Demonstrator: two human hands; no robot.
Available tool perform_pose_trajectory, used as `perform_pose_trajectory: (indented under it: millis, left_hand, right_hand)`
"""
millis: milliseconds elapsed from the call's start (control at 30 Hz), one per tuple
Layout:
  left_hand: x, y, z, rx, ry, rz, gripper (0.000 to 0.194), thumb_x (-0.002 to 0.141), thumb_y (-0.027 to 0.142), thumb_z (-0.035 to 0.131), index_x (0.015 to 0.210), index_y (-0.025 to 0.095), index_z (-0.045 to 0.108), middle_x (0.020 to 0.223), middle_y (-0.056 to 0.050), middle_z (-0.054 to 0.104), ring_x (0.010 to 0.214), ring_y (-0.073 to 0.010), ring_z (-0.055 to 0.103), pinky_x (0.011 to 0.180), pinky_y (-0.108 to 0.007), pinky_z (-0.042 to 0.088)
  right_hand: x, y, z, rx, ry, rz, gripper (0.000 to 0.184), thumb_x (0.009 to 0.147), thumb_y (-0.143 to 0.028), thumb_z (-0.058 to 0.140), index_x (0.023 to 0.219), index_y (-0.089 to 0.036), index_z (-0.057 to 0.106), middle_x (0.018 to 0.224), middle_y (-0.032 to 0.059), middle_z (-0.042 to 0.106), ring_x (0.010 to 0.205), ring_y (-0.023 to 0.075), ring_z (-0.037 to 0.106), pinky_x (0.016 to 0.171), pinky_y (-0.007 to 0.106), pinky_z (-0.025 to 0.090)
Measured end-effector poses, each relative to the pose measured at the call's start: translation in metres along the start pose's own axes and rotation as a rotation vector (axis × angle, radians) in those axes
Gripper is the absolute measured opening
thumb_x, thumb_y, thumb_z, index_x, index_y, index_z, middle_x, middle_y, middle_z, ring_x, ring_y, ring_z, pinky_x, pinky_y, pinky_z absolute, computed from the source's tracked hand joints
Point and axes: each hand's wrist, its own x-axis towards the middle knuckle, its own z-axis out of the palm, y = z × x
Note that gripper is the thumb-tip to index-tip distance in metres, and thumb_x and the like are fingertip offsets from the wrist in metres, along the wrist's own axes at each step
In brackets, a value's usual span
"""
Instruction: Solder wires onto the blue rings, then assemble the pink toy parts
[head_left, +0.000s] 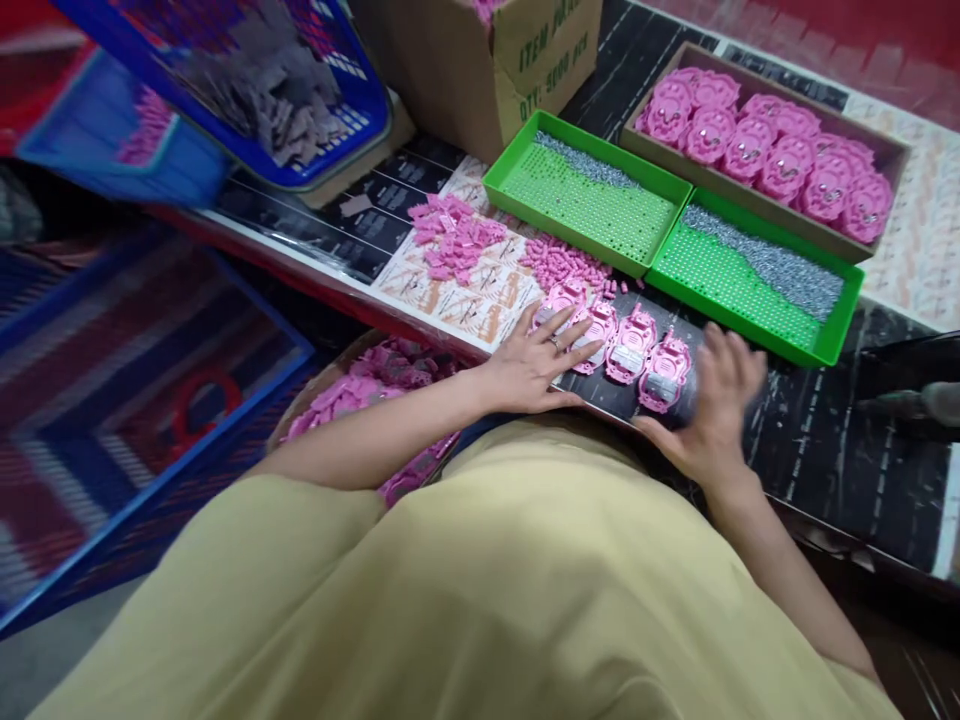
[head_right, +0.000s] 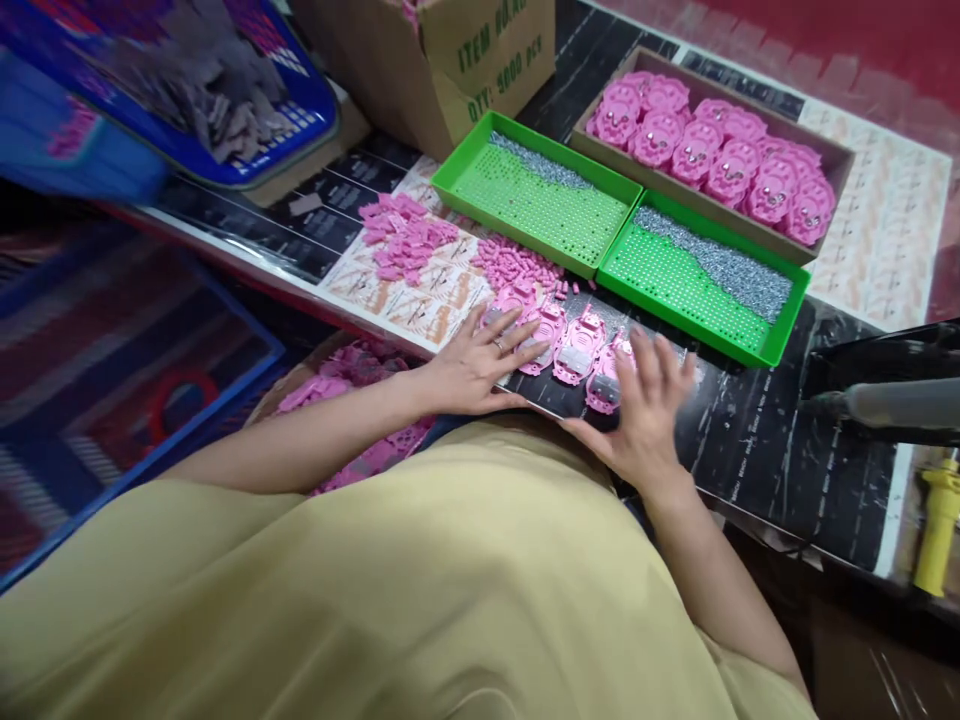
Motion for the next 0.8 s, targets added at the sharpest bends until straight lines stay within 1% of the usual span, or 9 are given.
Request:
perform_pose_trajectory:
  millis: [67,167,233,367,433,533,600,700,800]
  left_hand:
    - [-0.003,0.008,0.001,0.014,-0.002,0.003,0.075,0.094,0.065,0.048,0.154,0.021,0.039,0.156,-0.017,0.045,0.148,-0.0409,0.032,0.118,-0.066,0.019]
    - [-0.014,0.016,0.0,0.04,0.042,0.038,0.068,0.095,0.059,0.053,0.151,0.021,0.044,0.152,-0.017,0.05,0.145,-0.0397,0.037,0.116,-0.065,0.024]
    - [-0.025,0.019,0.004,0.067,0.097,0.052,0.057,0.096,0.049,0.055,0.147,0.024,0.05,0.147,-0.015,0.055,0.14,-0.0358,0.043,0.115,-0.063,0.028]
    - [-0.038,0.024,0.024,0.07,0.234,0.042,0.039,0.097,0.024,0.056,0.134,0.035,0.061,0.13,-0.007,0.068,0.126,-0.0251,0.056,0.111,-0.057,0.035]
    - [-0.04,0.025,0.035,0.043,0.295,0.049,0.037,0.097,0.02,0.055,0.128,0.039,0.064,0.126,-0.004,0.069,0.122,-0.0228,0.058,0.11,-0.057,0.036]
    - [-0.04,0.022,0.046,0.092,0.332,0.016,0.04,0.102,0.018,0.044,0.129,0.04,0.064,0.132,-0.001,0.067,0.126,-0.0213,0.056,0.113,-0.056,0.034]
    - [-0.042,0.021,0.045,0.112,0.292,-0.018,0.043,0.104,0.018,0.037,0.132,0.038,0.064,0.136,-0.001,0.064,0.129,-0.0206,0.054,0.114,-0.052,0.035]
    - [-0.054,0.023,0.032,0.044,0.234,-0.146,0.043,0.105,0.019,0.035,0.135,0.033,0.063,0.142,-0.003,0.06,0.135,-0.0193,0.05,0.114,-0.044,0.037]
    - [-0.083,0.019,0.01,-0.111,0.342,-0.274,0.043,0.106,0.019,0.032,0.135,0.025,0.063,0.145,-0.006,0.054,0.138,-0.0159,0.047,0.115,-0.036,0.038]
  right_hand:
    - [-0.002,-0.008,0.02,-0.115,-0.045,-0.074,0.088,0.085,-0.073,0.055,0.154,-0.022,0.034,0.159,0.0202,0.035,0.149,0.0436,0.026,0.115,0.076,0.014]
    - [-0.006,-0.015,0.033,-0.271,-0.173,-0.114,0.079,0.088,-0.07,0.053,0.15,-0.022,0.041,0.159,0.0214,0.037,0.144,0.0434,0.035,0.111,0.074,0.024]
    - [-0.015,-0.015,0.03,-0.324,-0.177,-0.142,0.071,0.09,-0.065,0.056,0.144,-0.021,0.049,0.156,0.0217,0.042,0.14,0.0423,0.043,0.109,0.071,0.03]
    - [-0.04,-0.008,0.014,-0.343,-0.059,-0.278,0.045,0.094,-0.04,0.061,0.134,-0.021,0.057,0.134,0.017,0.064,0.126,0.0388,0.058,0.104,0.065,0.042]
    - [-0.051,-0.003,0.009,-0.336,-0.037,-0.303,0.046,0.094,-0.032,0.062,0.139,-0.025,0.055,0.129,0.015,0.068,0.123,0.0399,0.061,0.102,0.067,0.043]
    - [-0.059,0.006,0.008,-0.307,-0.015,-0.31,0.062,0.093,-0.028,0.063,0.151,-0.032,0.043,0.131,0.0151,0.066,0.126,0.0439,0.059,0.099,0.071,0.046]
    - [-0.06,0.01,0.01,-0.234,0.0,-0.322,0.066,0.093,-0.025,0.06,0.154,-0.039,0.038,0.133,0.0133,0.066,0.129,0.0426,0.058,0.1,0.07,0.049]
    - [-0.055,0.009,0.011,-0.045,0.12,-0.311,0.061,0.092,-0.023,0.055,0.146,-0.049,0.047,0.13,0.0081,0.068,0.125,0.0386,0.061,0.101,0.066,0.053]
    - [-0.041,-0.013,0.005,0.132,0.255,-0.193,0.048,0.089,-0.031,0.056,0.128,-0.059,0.06,0.125,0.0054,0.07,0.115,0.0402,0.066,0.1,0.064,0.055]
